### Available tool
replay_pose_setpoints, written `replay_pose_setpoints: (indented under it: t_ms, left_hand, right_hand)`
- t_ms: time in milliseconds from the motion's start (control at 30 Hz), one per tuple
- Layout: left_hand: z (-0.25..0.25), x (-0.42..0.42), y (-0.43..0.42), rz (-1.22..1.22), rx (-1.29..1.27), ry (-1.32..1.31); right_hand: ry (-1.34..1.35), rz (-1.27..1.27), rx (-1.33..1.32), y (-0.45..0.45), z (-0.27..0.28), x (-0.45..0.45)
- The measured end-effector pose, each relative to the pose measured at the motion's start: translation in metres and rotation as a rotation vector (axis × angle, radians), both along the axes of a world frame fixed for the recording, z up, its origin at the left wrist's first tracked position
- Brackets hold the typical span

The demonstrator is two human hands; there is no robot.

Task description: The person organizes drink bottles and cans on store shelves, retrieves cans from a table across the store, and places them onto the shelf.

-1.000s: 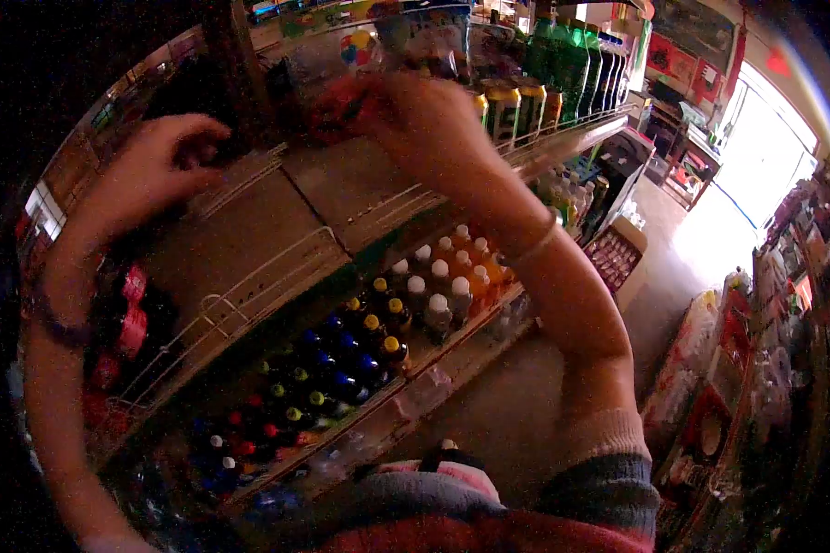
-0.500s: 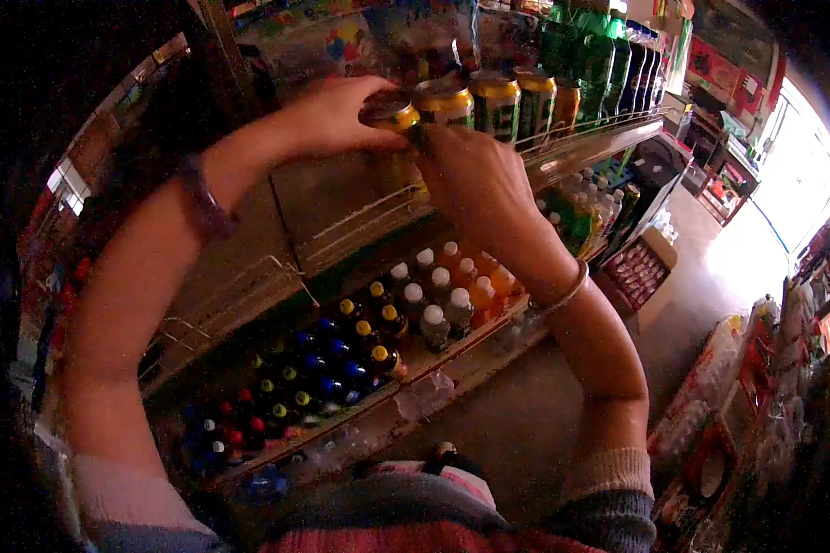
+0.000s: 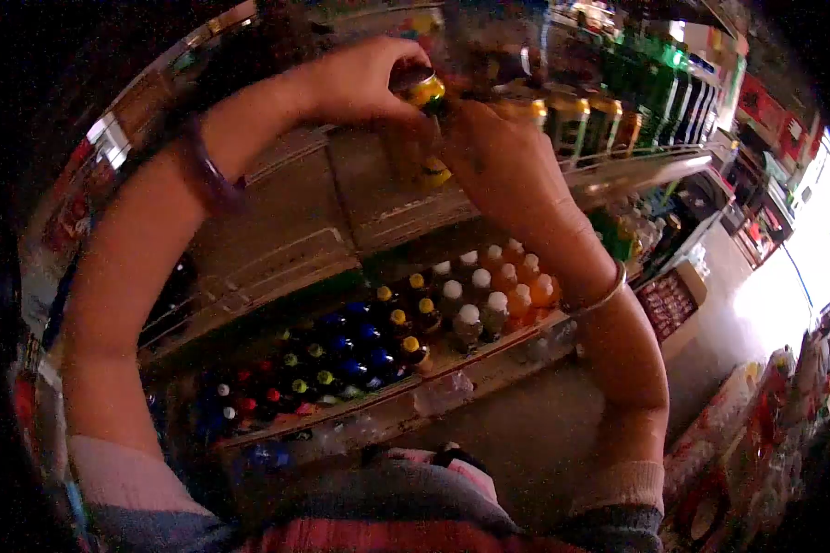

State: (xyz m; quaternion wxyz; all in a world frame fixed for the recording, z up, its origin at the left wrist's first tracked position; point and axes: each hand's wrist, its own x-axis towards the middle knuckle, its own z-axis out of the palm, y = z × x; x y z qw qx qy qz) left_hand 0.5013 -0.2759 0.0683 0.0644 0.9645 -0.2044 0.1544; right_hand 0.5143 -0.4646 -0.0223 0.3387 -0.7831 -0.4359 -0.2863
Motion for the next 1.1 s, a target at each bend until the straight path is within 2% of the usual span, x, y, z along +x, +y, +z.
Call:
replay_pose_setpoints:
  t_ms: [67, 100, 133, 233, 333, 500, 567, 700, 933, 1100]
  left_hand:
    - [0.008, -0.028, 0.014, 0.058, -0.080, 0.020]
    - [0.009, -0.039, 0.030, 0.014, 0.004, -0.069]
    - [0.010, -0.048, 0.043, 0.040, 0.015, -0.052]
    - [0.019, -0.076, 0.051, 0.098, 0.019, 0.053]
    - [0.014, -0.098, 0.077, 0.143, 0.071, 0.077]
    - [0.001, -0.121, 0.105, 0.140, 0.125, -0.010]
    - [-0.002, -0.119, 0.112, 0.139, 0.039, 0.054]
    - [-0.004, -0.102, 0.086, 0.128, -0.040, 0.104]
    - [-0.018, -0.029, 0.023, -0.016, 0.035, 0.052]
    - [-0.029, 0.010, -0.007, -0.044, 0.046, 0.028]
  right_hand:
    - [-0.021, 0.125, 0.067, 0.023, 0.005, -0.007]
    - [-0.016, 0.187, 0.079, 0.037, 0.009, -0.013]
    - [-0.011, 0.248, 0.091, 0.049, 0.011, -0.018]
    - [0.106, 0.309, 0.073, 0.070, 0.013, -0.028]
    - [0.057, 0.327, 0.011, 0.100, 0.009, -0.037]
    - [0.135, 0.467, -0.047, 0.127, 0.003, -0.048]
    - [0.054, 0.390, -0.096, 0.130, -0.005, -0.042]
    - [0.039, 0.333, -0.025, 0.108, -0.011, -0.036]
    - [0.063, -0.013, -0.049, 0.037, -0.016, -0.017]
    - [-0.011, -0.122, -0.030, 0.008, -0.022, 0.001]
